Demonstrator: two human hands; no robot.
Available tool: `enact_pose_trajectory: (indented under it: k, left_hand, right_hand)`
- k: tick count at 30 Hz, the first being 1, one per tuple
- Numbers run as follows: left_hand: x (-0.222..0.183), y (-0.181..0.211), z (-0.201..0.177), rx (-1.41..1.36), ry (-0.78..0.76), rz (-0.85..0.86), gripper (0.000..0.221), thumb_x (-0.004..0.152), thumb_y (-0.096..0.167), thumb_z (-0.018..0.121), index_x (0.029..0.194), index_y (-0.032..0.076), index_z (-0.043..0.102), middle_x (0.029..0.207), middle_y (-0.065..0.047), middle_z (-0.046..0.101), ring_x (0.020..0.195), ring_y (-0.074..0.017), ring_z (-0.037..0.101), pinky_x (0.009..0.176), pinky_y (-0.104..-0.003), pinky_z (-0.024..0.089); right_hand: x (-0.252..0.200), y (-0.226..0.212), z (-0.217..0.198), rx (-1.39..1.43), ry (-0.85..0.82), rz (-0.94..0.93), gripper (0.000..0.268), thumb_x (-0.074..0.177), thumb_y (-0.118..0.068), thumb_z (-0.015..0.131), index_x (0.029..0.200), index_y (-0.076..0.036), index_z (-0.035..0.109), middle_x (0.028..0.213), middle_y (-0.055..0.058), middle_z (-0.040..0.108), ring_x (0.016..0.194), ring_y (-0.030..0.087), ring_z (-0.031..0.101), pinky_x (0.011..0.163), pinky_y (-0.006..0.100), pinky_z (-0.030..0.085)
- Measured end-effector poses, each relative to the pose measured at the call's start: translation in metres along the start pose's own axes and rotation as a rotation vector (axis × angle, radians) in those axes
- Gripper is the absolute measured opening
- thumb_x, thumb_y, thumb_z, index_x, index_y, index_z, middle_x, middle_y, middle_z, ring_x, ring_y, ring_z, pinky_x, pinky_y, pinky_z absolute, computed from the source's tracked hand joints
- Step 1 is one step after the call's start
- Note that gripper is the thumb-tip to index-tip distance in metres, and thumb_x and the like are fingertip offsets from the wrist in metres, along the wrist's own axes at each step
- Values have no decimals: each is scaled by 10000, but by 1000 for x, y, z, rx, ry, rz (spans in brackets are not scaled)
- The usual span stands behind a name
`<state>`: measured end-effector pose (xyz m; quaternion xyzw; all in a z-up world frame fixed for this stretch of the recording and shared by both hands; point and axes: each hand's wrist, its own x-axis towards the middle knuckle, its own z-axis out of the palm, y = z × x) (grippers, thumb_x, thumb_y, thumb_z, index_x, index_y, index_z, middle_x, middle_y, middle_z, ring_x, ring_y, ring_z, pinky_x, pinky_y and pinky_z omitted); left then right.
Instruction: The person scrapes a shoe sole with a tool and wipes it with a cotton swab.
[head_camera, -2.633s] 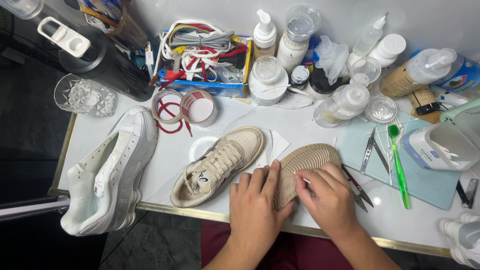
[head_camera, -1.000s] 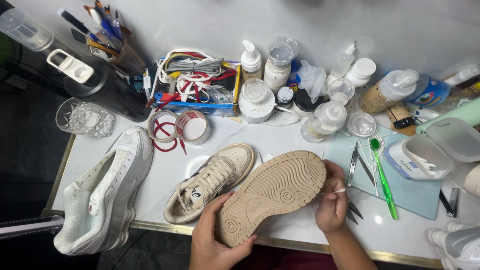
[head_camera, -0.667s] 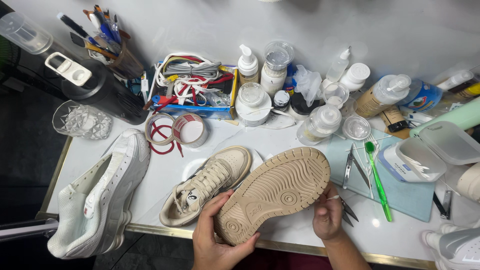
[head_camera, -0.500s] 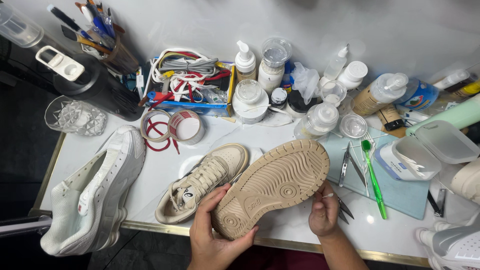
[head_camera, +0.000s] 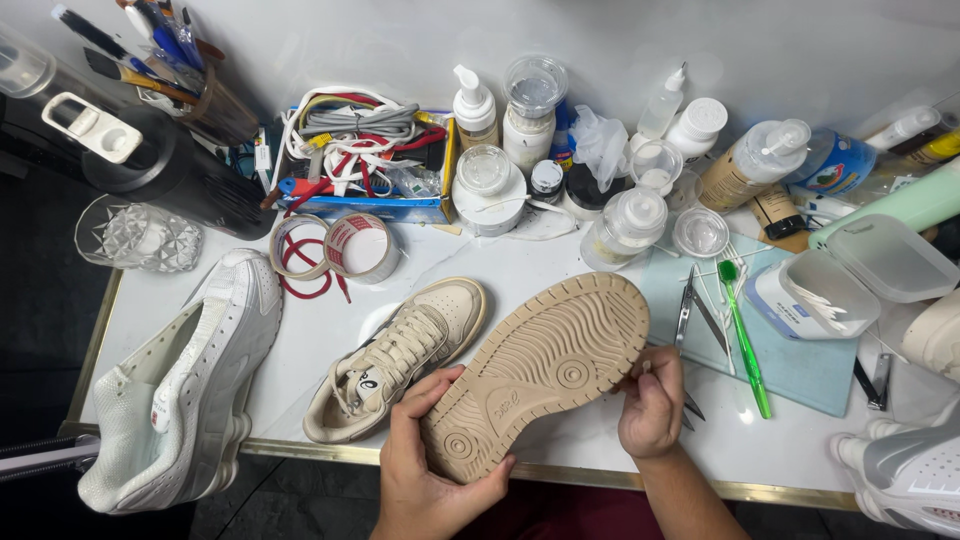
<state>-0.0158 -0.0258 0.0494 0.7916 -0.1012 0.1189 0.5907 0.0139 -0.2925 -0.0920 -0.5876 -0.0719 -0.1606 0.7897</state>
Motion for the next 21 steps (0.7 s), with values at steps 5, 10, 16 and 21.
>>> enact_pose_trajectory:
  k: [5, 10, 16, 21]
  left_hand:
    - [2, 10, -21, 262, -61, -158, 824, 595, 196, 961, 1226, -29, 481, 1360, -238, 602, 1253, -332, 663, 1021, -404, 556]
    - [-5, 19, -26, 517, -203, -102, 731, 601, 234, 971, 1191, 39, 586, 1399, -214, 613, 1311, -377, 605, 1044, -440, 520]
    - [-3, 31, -24, 521, -405, -355, 884, 527, 338, 1011, 1269, 88, 601, 1374, -257, 539, 1255, -420, 523, 1002, -490, 441]
    - [-14, 41, -6, 632, -344, -183, 713, 638, 354, 989, 1238, 145, 664, 1002, -79, 670, 872, -263, 619, 781, -426, 436]
  right_hand:
    - [7, -3, 8, -143, 40, -91, 114, 1130, -137, 444, 1173, -38, 408, 813, 21, 485, 691, 107, 414, 674, 281, 464]
    - [17, -22, 25, -201, 11, -105, 83, 1116, -87, 445, 1176, -36, 417, 997, 100, 548, 791, 133, 517, 764, 309, 532]
    - [26, -33, 35, -247, -68, -49, 75, 1129, -91, 462, 1160, -24, 448, 1261, 172, 562, 1065, 190, 595, 971, 358, 541]
    - [31, -40, 39, -216, -84, -74, 80, 1119, -89, 480, 1149, -15, 476, 1310, 173, 559, 1193, 223, 609, 1022, 395, 568]
